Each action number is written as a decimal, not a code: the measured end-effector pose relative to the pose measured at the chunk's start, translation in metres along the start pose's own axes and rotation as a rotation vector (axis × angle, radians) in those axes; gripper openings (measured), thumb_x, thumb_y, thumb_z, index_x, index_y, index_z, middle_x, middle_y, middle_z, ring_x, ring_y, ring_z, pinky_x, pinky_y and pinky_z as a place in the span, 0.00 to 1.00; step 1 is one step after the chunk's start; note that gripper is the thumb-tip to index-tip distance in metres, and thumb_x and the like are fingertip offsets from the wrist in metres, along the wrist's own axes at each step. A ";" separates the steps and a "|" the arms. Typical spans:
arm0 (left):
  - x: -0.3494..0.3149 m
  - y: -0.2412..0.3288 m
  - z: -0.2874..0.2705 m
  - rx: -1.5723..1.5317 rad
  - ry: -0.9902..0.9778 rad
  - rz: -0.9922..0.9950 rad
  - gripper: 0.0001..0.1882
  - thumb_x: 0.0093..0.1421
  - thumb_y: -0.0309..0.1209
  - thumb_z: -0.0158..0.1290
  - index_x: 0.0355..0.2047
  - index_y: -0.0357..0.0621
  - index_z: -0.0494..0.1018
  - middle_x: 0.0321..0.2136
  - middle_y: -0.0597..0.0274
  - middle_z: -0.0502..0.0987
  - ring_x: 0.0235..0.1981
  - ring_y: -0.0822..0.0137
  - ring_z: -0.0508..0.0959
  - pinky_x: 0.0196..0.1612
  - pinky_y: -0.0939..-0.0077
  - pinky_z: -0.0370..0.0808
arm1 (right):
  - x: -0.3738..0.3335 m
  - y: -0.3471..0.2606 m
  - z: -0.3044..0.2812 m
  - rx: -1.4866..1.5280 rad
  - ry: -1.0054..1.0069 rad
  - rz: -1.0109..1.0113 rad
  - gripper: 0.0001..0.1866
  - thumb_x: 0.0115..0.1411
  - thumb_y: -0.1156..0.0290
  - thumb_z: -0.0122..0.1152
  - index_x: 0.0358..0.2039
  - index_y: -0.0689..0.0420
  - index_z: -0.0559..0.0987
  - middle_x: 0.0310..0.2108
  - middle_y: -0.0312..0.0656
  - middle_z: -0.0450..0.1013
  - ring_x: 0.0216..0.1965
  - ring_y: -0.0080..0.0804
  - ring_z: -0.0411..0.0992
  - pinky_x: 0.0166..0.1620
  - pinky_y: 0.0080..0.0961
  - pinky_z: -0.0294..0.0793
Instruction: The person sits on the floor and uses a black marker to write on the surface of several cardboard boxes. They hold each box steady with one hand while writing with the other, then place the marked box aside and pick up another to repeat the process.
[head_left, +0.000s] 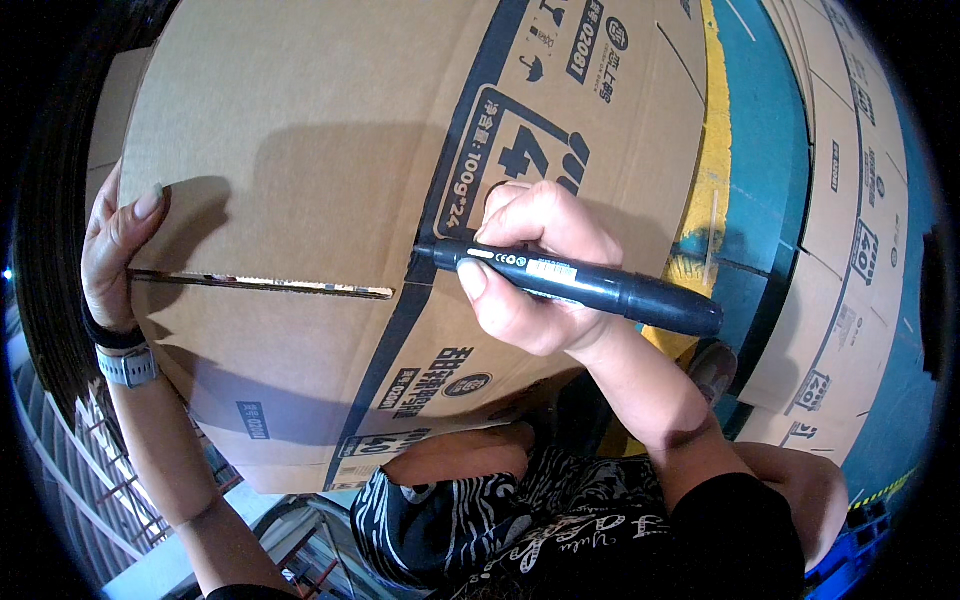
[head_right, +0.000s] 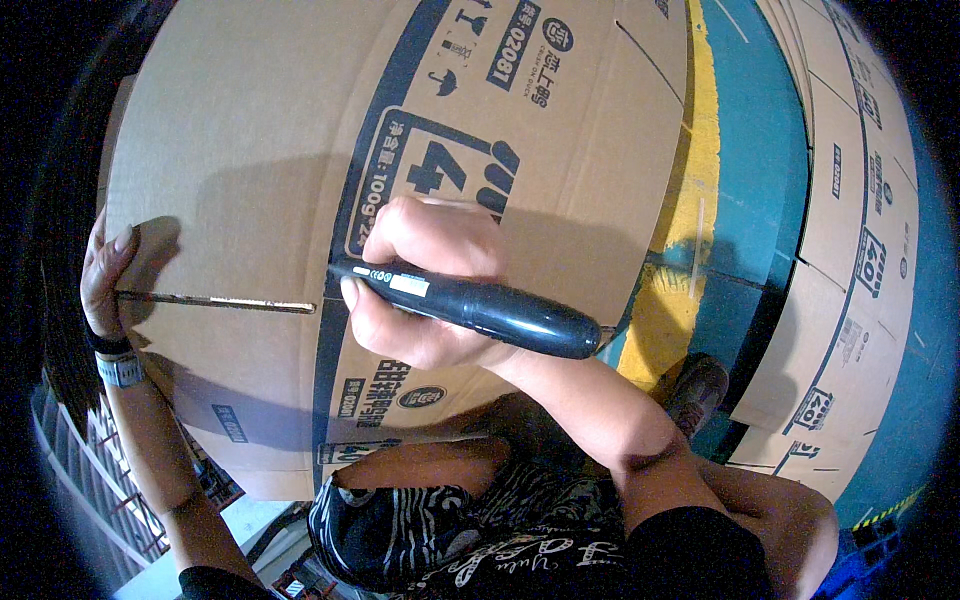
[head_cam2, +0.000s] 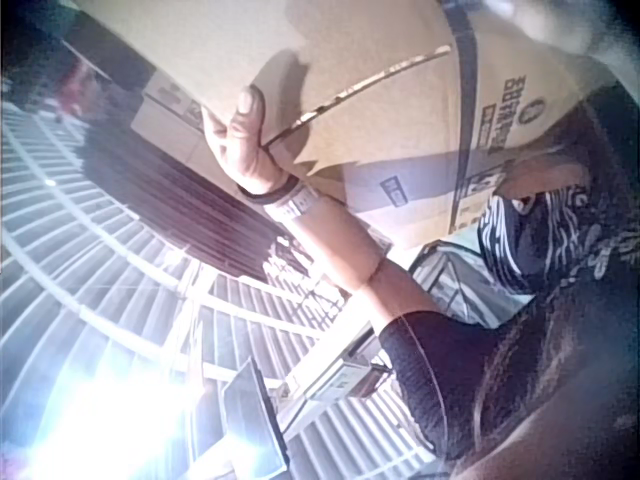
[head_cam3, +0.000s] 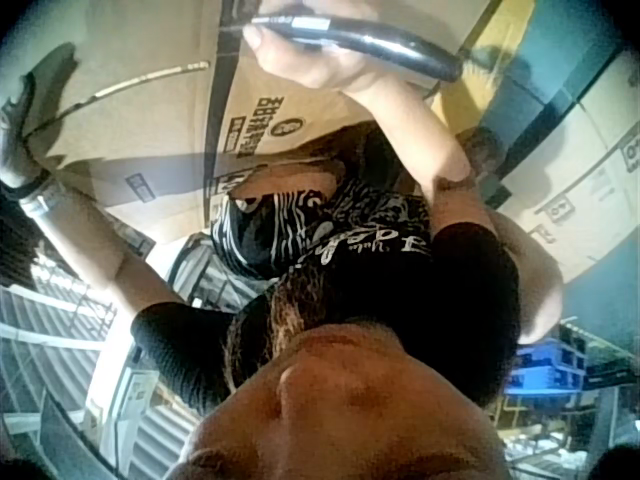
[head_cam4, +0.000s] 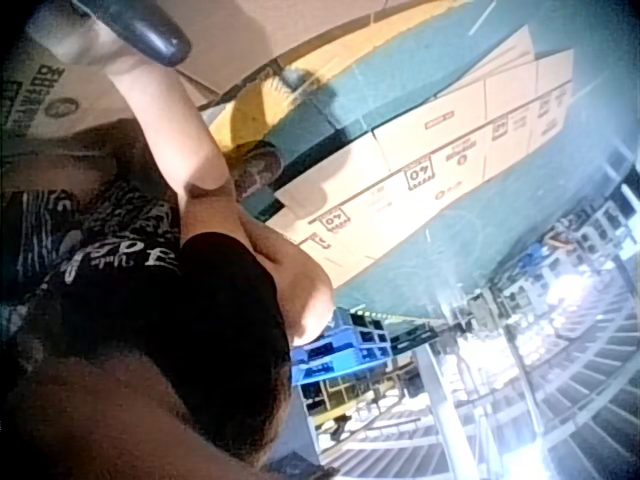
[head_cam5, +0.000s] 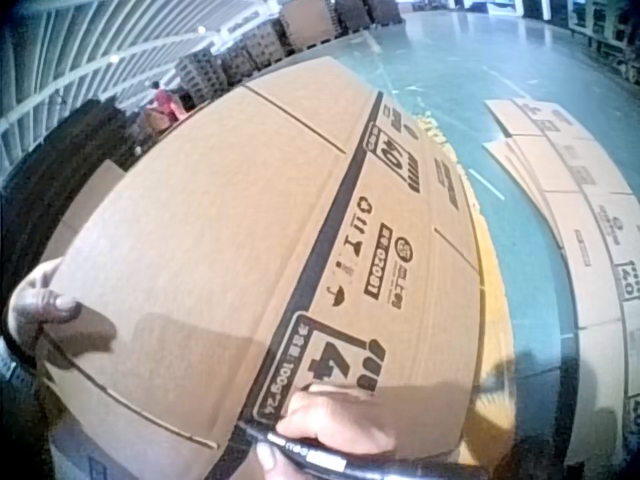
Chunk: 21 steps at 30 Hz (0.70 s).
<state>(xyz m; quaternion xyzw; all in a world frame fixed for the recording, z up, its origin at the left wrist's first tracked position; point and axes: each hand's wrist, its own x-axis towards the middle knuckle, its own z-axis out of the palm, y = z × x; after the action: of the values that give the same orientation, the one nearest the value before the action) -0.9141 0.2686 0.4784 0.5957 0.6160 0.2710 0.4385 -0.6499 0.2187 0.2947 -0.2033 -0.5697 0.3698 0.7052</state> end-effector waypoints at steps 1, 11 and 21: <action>-0.001 0.001 0.000 -0.006 -0.008 0.001 0.31 0.49 0.32 0.53 0.51 0.32 0.55 0.37 0.55 0.70 0.35 0.70 0.72 0.40 0.79 0.69 | 0.000 0.001 0.001 0.007 0.002 -0.011 0.07 0.41 0.77 0.54 0.21 0.60 0.64 0.11 0.34 0.60 0.11 0.16 0.56 0.15 0.12 0.54; 0.001 0.004 0.004 -0.031 -0.043 0.015 0.29 0.50 0.30 0.51 0.50 0.32 0.55 0.37 0.55 0.71 0.35 0.70 0.73 0.40 0.79 0.70 | 0.000 -0.002 0.002 -0.016 -0.012 -0.033 0.08 0.40 0.77 0.54 0.21 0.62 0.65 0.11 0.35 0.60 0.10 0.18 0.56 0.15 0.13 0.54; 0.001 0.002 0.002 -0.070 0.017 0.032 0.29 0.50 0.30 0.51 0.50 0.32 0.54 0.37 0.55 0.71 0.35 0.70 0.73 0.40 0.79 0.70 | -0.001 -0.003 0.008 0.005 -0.017 -0.043 0.07 0.40 0.77 0.54 0.20 0.61 0.66 0.10 0.35 0.61 0.10 0.19 0.57 0.16 0.16 0.55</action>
<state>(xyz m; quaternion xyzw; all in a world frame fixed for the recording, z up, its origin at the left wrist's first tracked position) -0.9109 0.2697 0.4784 0.5874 0.6004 0.3042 0.4494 -0.6564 0.2156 0.2982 -0.1864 -0.5789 0.3577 0.7087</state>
